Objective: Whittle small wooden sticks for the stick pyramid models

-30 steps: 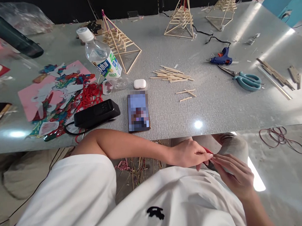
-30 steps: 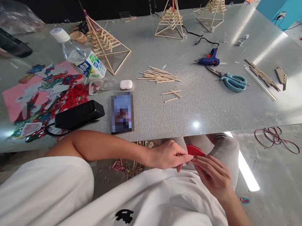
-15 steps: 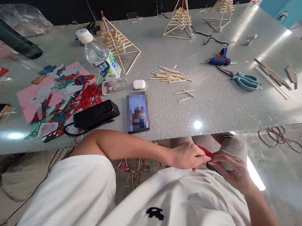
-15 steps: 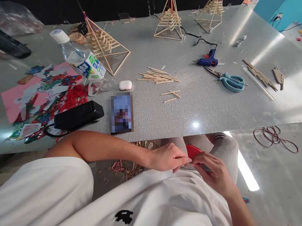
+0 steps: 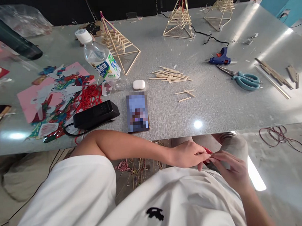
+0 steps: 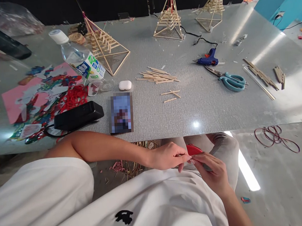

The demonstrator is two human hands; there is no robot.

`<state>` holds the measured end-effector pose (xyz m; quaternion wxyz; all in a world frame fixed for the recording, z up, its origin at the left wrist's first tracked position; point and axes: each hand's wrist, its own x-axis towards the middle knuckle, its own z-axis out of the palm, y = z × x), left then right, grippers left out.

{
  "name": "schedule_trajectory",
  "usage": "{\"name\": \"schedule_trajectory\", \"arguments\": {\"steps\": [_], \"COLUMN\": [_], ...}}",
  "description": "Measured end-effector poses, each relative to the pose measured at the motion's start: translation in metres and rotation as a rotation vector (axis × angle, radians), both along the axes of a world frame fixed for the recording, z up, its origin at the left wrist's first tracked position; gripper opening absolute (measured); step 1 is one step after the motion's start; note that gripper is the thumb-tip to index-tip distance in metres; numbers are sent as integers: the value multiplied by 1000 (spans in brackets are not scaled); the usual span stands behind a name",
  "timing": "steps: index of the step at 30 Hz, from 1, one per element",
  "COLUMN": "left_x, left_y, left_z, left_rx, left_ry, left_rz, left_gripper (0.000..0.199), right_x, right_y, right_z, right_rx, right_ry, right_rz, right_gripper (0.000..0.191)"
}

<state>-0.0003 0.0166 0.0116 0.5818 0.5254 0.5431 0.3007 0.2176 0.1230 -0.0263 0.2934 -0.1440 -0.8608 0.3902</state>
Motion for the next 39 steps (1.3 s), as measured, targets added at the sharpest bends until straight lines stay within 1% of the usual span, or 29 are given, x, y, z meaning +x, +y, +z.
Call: {"name": "schedule_trajectory", "arguments": {"steps": [2, 6, 11, 14, 18, 22, 24, 27, 29, 32, 34, 36, 39], "left_x": [0, 1, 0, 2, 4, 0, -4, -11, -14, -17, -18, -18, -17], "left_y": [0, -2, -3, -4, -8, -16, -21, -28, -32, -37, -38, -38, -38], "left_z": [1, 2, -4, -4, 4, 11, 9, 2, -3, -6, -7, -8, -12], "left_rx": [-3, -9, 10, 25, 70, 152, 176, 187, 226, 299, 295, 293, 326], "left_ry": [20, 10, 2, 10, 55, 102, 97, 86, 106, 156, 182, 220, 284], "left_rz": [-12, -25, -31, -38, -25, -7, -13, -20, -24, -23, -14, -5, -13], "left_gripper": [47, 45, 49, 47, 43, 42, 41, 42, 40, 35, 35, 35, 32], "right_x": [-2, 4, 9, 7, 3, -2, -6, -11, -14, -17, -20, -22, -24], "right_y": [0, 3, -1, -6, -12, -21, -28, -35, -38, -39, -39, -38, -37], "right_z": [-1, -5, -4, 2, 9, 7, 4, 0, -1, 0, 1, 1, 0], "right_rx": [-28, -63, -95, -76, -17, -7, -39, -100, -143, -246, -314, -330, -281], "right_ry": [-19, -130, -225, -193, -122, -61, -43, -32, -42, -114, -173, -202, -215], "right_rz": [-12, -89, -109, -116, -81, -66, -79, -106, -86, -52, -65, -97, -123], "right_gripper": [10, 9, 17, 17, 14, 14, 13, 12, 10, 7, 9, 12, 16]}}
